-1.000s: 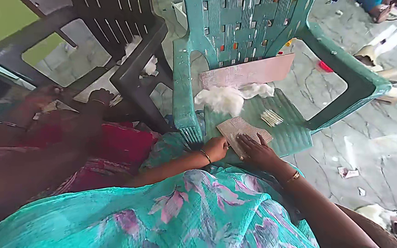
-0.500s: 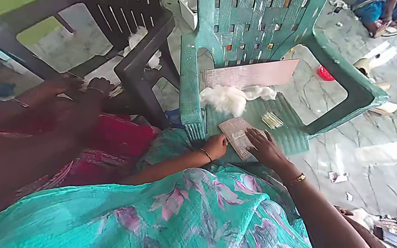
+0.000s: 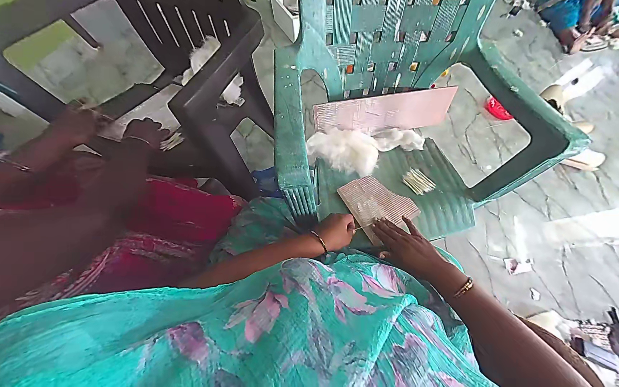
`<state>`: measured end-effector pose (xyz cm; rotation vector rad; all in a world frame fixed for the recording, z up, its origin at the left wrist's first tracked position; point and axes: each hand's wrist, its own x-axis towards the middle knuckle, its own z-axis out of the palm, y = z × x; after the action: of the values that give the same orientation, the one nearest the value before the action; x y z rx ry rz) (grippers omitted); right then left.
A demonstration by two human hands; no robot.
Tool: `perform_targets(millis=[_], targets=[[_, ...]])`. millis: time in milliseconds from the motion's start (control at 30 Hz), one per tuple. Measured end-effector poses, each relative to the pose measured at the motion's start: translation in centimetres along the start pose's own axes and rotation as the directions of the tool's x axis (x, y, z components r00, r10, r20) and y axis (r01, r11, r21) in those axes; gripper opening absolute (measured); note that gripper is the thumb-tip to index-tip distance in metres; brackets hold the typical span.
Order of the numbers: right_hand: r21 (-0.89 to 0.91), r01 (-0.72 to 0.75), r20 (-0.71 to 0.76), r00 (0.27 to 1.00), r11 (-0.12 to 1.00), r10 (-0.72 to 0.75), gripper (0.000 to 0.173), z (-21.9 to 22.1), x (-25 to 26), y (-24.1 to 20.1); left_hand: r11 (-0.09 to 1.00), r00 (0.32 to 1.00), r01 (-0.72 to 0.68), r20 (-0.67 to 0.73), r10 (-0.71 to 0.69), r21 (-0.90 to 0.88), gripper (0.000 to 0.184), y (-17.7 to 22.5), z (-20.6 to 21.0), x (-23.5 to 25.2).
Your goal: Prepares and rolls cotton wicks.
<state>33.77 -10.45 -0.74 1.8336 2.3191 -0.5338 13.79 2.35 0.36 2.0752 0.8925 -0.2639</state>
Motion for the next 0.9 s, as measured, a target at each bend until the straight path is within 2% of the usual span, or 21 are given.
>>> perform_targets(millis=[67, 167, 200, 367, 567, 767, 900], targets=[[0.009, 0.034, -0.064, 0.997, 0.999, -0.034, 0.059, 0.2, -1.3, 0.5, 1.0, 1.0, -0.014, 0.011, 0.014, 0.005, 0.029, 0.0, 0.3, 0.0], [0.081, 0.096, -0.364, 0.93, 0.992, -0.06, 0.049, 1.0, -1.8, 1.6, 0.999, 0.997, -0.043, -0.058, 0.043, -0.005, 0.03, -0.3, 0.6, 0.1], [0.103, 0.068, -0.395, 0.918, 0.992, -0.022, 0.046, 0.9, -1.6, 1.7, 0.999, 0.996, -0.04, -0.086, 0.039, -0.011, 0.03, -0.5, 0.7, 0.1], [0.095, -0.123, -0.3, 0.943, 0.988, 0.146, 0.055, -0.1, 2.2, 1.1, 1.0, 0.983, 0.026, -0.185, -0.024, 0.007, 0.03, -0.7, 0.2, 0.3], [0.04, -0.071, -0.162, 0.984, 0.997, 0.077, 0.066, 0.5, 6.3, -0.1, 0.997, 0.984, 0.025, -0.177, -0.012, 0.071, 0.031, -0.6, 0.3, 0.1], [0.044, -0.067, -0.046, 0.997, 0.997, 0.069, 0.065, 0.7, 2.2, -1.2, 0.999, 0.994, -0.031, -0.107, 0.035, 0.04, 0.029, -1.0, 0.9, -0.1], [-0.037, 0.022, -0.219, 0.975, 0.999, -0.03, 0.056, 2.7, -0.7, -0.9, 0.997, 0.996, -0.07, -0.05, 0.072, 0.038, 0.03, -0.9, 1.4, -0.5]])
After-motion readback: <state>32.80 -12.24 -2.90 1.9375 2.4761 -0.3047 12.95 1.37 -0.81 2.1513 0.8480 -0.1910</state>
